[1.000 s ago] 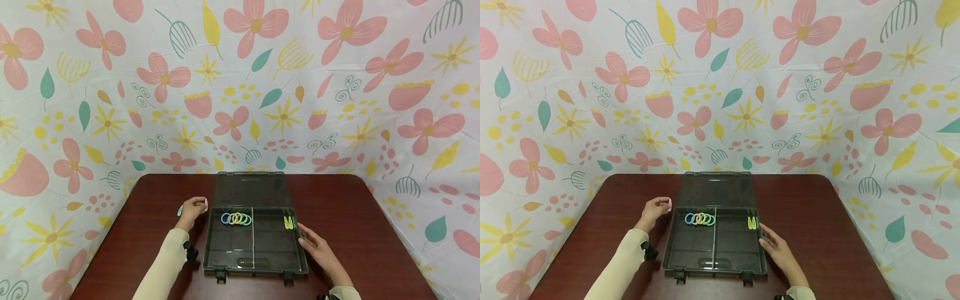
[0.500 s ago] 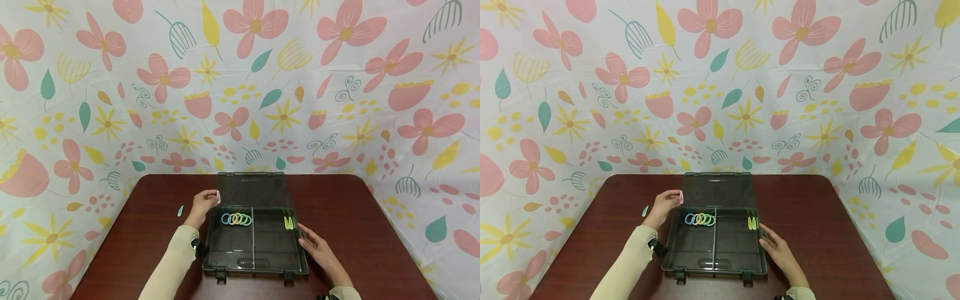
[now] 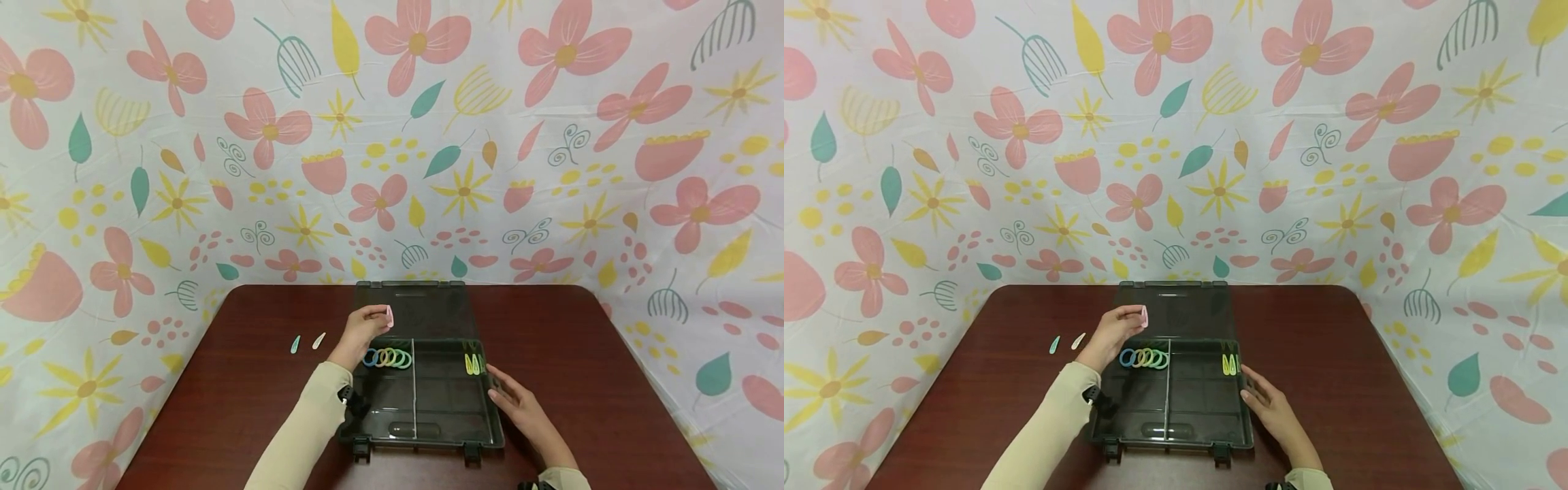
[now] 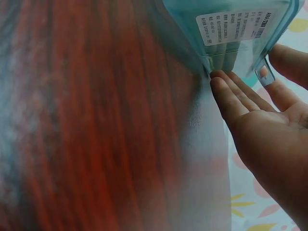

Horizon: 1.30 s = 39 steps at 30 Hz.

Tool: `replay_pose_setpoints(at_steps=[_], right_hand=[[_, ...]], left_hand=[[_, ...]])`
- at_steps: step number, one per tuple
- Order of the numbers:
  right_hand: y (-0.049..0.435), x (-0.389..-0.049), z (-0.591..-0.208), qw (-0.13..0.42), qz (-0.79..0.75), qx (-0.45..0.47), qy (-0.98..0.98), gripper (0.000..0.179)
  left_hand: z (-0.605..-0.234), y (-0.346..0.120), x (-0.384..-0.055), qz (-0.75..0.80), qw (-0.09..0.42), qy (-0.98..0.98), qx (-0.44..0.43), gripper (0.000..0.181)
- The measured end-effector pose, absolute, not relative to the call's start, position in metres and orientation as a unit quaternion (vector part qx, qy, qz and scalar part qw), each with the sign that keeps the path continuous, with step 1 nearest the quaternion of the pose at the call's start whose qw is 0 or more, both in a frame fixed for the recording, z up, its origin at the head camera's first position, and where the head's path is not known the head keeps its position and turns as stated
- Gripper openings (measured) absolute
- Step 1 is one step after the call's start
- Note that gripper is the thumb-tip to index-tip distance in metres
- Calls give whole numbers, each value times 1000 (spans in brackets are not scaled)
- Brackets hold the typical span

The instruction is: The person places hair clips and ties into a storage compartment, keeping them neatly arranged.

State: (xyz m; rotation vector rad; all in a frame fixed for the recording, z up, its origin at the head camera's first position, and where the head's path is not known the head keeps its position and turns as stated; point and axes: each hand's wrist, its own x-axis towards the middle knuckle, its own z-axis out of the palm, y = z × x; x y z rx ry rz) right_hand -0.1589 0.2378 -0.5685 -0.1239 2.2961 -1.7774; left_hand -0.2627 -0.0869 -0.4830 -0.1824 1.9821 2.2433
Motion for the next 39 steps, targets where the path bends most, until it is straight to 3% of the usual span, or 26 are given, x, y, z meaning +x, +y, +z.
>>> replay_pose_setpoints(at_steps=[15,39], right_hand=[[236,-160,-565,118,-604,-30,787,57],[234,-160,-569,88,-587,-30,804,55]], left_hand=[[-479,-35,-257,769,115,627,-50,36],[-507,37,-244,761,142,628,-79,17]])
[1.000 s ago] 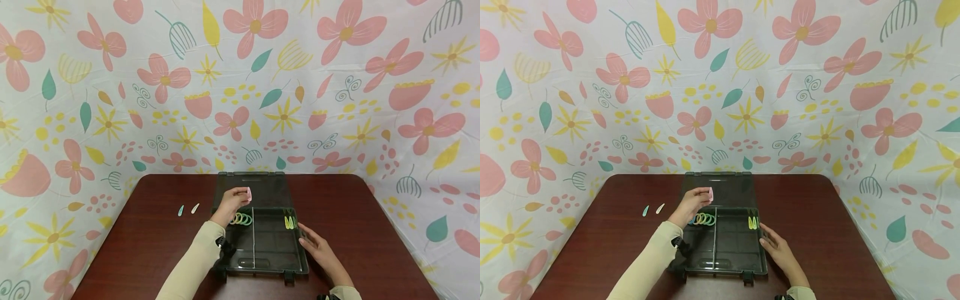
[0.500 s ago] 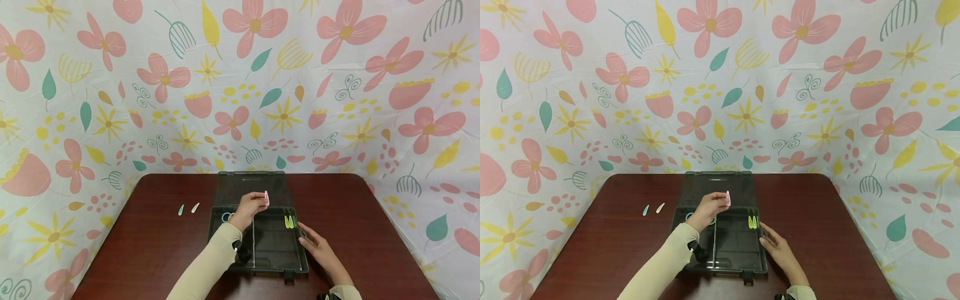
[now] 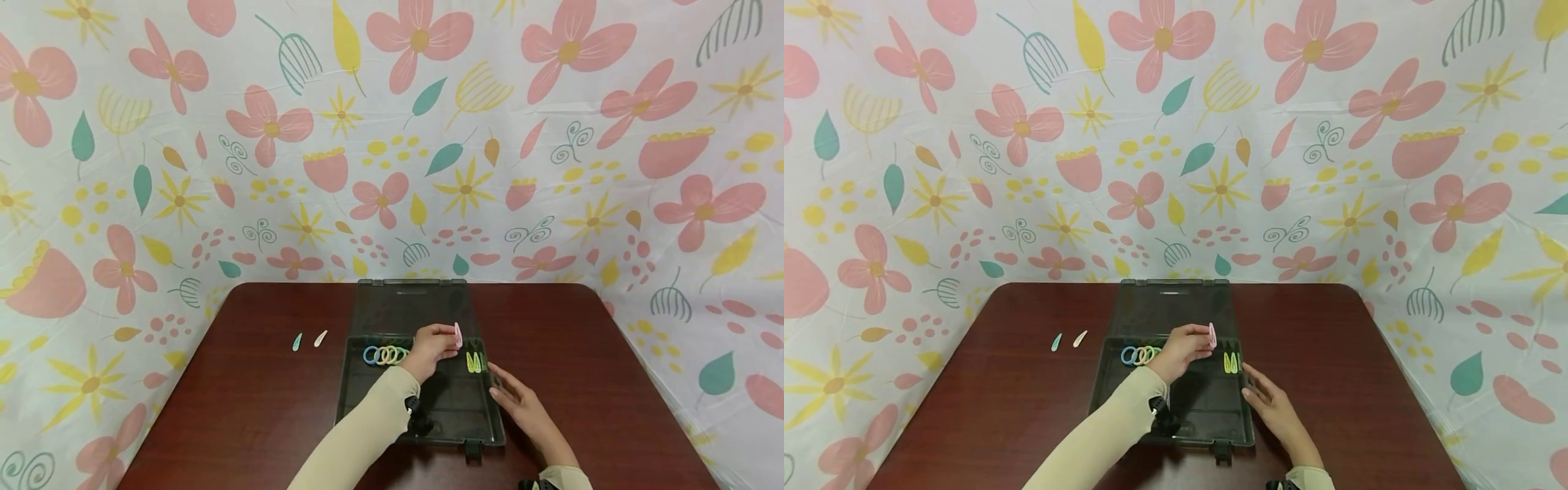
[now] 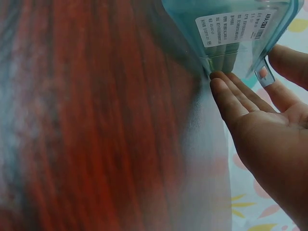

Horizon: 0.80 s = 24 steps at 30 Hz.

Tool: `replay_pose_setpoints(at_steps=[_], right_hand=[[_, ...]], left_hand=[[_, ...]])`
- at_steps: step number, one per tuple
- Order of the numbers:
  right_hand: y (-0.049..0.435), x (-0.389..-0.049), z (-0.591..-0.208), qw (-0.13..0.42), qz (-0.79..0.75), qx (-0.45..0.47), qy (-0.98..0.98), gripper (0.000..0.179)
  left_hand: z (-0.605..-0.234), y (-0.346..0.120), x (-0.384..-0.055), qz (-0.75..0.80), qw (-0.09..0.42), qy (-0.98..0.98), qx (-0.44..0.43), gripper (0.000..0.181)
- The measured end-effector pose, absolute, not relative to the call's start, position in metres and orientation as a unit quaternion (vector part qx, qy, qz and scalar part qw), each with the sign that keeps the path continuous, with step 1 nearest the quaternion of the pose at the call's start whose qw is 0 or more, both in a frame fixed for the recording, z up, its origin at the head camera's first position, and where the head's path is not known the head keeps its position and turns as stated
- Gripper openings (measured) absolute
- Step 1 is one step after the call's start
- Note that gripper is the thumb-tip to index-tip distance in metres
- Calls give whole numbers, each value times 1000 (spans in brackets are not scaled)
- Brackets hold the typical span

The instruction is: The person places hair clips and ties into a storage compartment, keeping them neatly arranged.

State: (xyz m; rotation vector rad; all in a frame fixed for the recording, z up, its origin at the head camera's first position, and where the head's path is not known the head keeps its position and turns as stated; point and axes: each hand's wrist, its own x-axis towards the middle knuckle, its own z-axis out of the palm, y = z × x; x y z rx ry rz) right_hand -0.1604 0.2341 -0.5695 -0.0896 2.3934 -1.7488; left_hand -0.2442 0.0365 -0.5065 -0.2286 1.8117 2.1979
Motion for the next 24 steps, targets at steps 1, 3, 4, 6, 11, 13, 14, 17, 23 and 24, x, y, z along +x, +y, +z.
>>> replay_pose_setpoints(at_steps=[1,3,4,6,11,13,14,17,23,24], right_hand=[[234,-160,-569,91,-589,-29,803,55],[234,-160,-569,97,-591,-28,800,56],[234,-160,-569,100,-593,-27,799,56],[234,-160,-569,103,-595,-26,797,56],[234,-161,-569,103,-593,-22,799,56],[235,-161,-569,104,-594,-22,798,56],[235,-161,-569,105,-596,-23,796,56],[236,-161,-570,106,-598,-25,794,56],[236,-161,-571,103,-596,-31,796,56],[236,-161,-571,103,-595,-32,796,56]], left_hand=[[-509,38,-244,758,142,631,-84,16],[-513,42,-243,754,141,635,-96,15],[-515,43,-243,753,141,635,-104,15],[-520,46,-243,745,139,642,-113,15],[-528,52,-241,724,138,664,-123,16],[-528,54,-239,711,141,678,-122,17],[-528,55,-238,704,143,685,-122,17],[-529,57,-236,680,145,709,-120,17],[-536,60,-239,634,137,749,-135,14],[-537,61,-239,627,136,754,-138,14]])
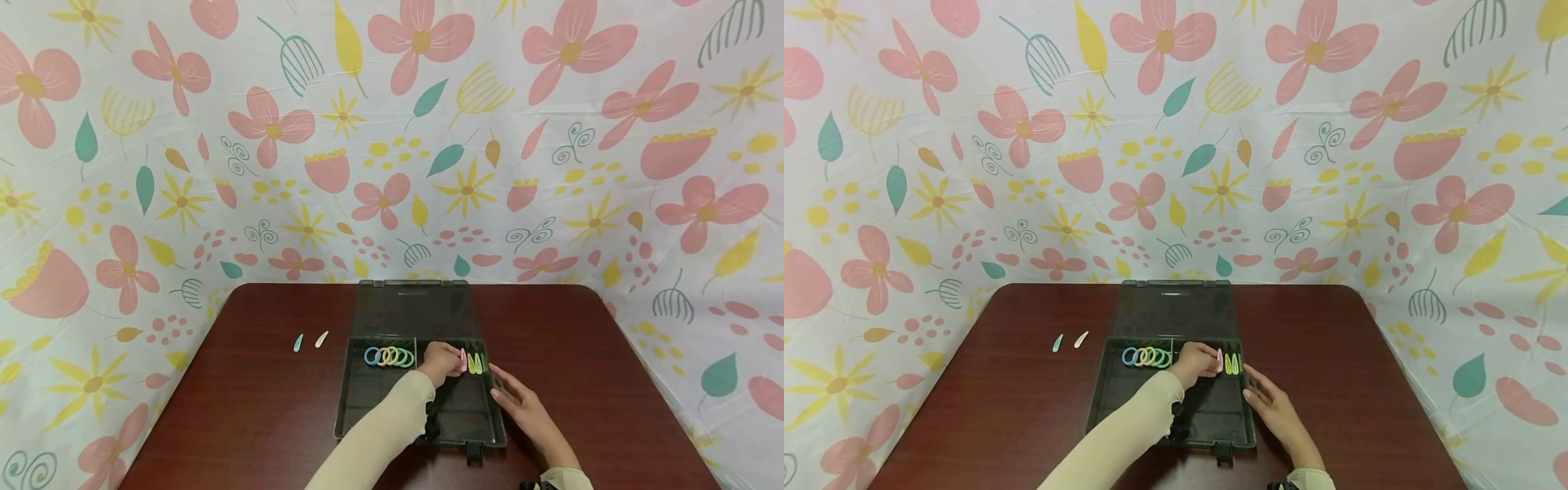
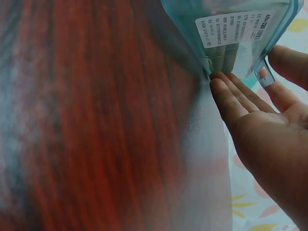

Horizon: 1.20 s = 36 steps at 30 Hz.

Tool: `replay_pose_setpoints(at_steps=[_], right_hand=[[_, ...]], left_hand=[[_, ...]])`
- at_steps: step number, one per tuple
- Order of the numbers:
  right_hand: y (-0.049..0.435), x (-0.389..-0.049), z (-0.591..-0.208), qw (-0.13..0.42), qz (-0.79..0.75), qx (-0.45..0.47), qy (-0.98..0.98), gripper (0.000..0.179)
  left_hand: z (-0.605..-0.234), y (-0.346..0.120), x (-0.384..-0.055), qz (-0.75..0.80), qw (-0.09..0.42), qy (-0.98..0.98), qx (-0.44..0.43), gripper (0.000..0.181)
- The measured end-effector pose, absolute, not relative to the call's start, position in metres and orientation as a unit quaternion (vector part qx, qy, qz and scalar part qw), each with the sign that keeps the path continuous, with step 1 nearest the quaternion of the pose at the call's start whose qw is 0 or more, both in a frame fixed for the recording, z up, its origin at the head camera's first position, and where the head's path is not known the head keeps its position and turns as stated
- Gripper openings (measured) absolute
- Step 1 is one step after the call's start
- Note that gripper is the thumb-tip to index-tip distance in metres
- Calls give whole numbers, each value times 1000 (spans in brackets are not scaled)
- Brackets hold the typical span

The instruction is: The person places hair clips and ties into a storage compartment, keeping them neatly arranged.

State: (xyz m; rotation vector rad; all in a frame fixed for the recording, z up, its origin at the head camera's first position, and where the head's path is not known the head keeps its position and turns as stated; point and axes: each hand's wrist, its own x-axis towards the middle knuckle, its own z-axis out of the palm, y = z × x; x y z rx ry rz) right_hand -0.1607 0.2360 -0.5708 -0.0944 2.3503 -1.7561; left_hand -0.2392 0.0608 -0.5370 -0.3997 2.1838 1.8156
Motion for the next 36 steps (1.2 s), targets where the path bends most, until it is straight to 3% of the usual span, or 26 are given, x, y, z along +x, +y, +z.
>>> replay_pose_setpoints(at_steps=[36], right_hand=[[236,-162,-569,117,-600,-23,791,57]], left_hand=[[-551,69,-249,603,103,768,-191,16]])
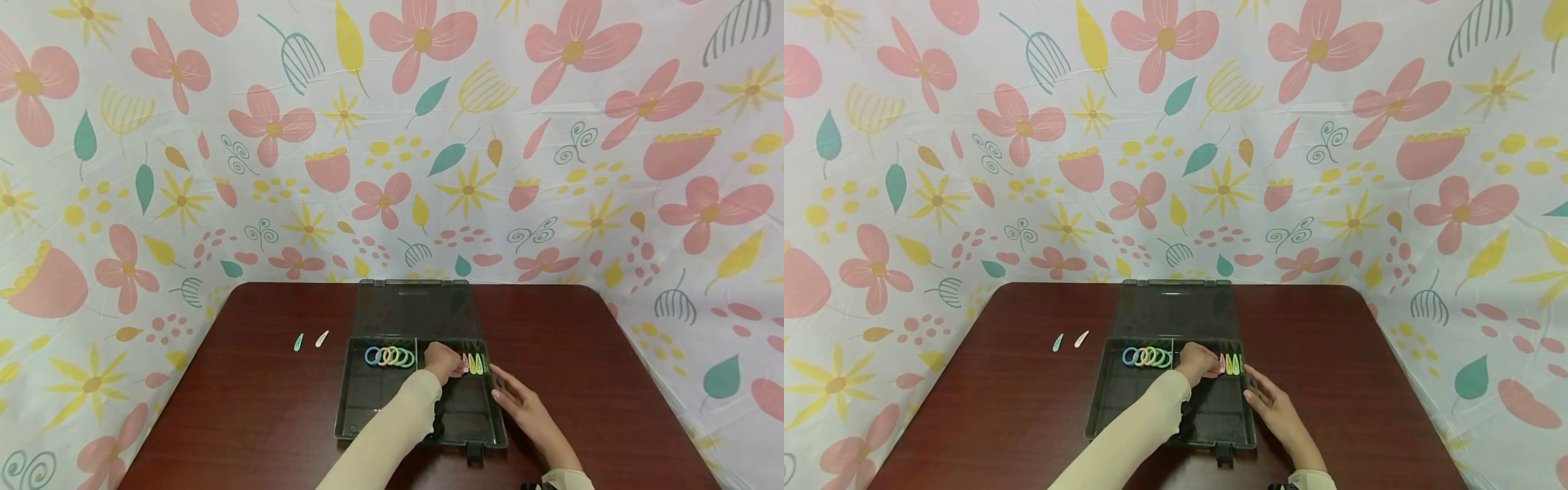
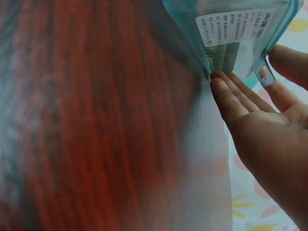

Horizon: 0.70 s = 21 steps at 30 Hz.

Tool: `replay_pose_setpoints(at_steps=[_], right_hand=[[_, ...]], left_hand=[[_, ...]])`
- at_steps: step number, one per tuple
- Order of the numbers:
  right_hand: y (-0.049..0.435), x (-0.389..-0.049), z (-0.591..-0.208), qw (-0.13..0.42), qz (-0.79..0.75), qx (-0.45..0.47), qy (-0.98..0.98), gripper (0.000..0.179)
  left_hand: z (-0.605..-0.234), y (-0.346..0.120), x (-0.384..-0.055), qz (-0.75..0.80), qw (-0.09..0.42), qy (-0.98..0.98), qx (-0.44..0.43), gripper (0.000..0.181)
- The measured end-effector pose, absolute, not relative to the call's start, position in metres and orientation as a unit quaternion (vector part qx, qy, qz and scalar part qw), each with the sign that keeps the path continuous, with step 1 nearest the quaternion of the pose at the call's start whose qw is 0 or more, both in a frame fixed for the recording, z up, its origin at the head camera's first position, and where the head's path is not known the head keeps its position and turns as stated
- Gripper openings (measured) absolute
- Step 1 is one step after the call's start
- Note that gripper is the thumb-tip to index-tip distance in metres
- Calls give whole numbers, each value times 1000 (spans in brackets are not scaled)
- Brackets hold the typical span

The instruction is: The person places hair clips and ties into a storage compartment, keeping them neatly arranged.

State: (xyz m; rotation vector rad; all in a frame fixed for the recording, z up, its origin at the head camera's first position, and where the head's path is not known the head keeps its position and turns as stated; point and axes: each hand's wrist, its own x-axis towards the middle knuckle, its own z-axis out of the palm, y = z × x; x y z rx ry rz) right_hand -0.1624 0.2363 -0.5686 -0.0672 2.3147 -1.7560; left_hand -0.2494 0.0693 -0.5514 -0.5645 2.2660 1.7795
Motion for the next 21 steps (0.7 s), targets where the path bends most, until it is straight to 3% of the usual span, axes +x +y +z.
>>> replay_pose_setpoints(at_steps=[21], right_hand=[[236,-163,-572,102,-595,-33,796,56]], left_hand=[[-550,70,-247,610,101,754,-224,16]])
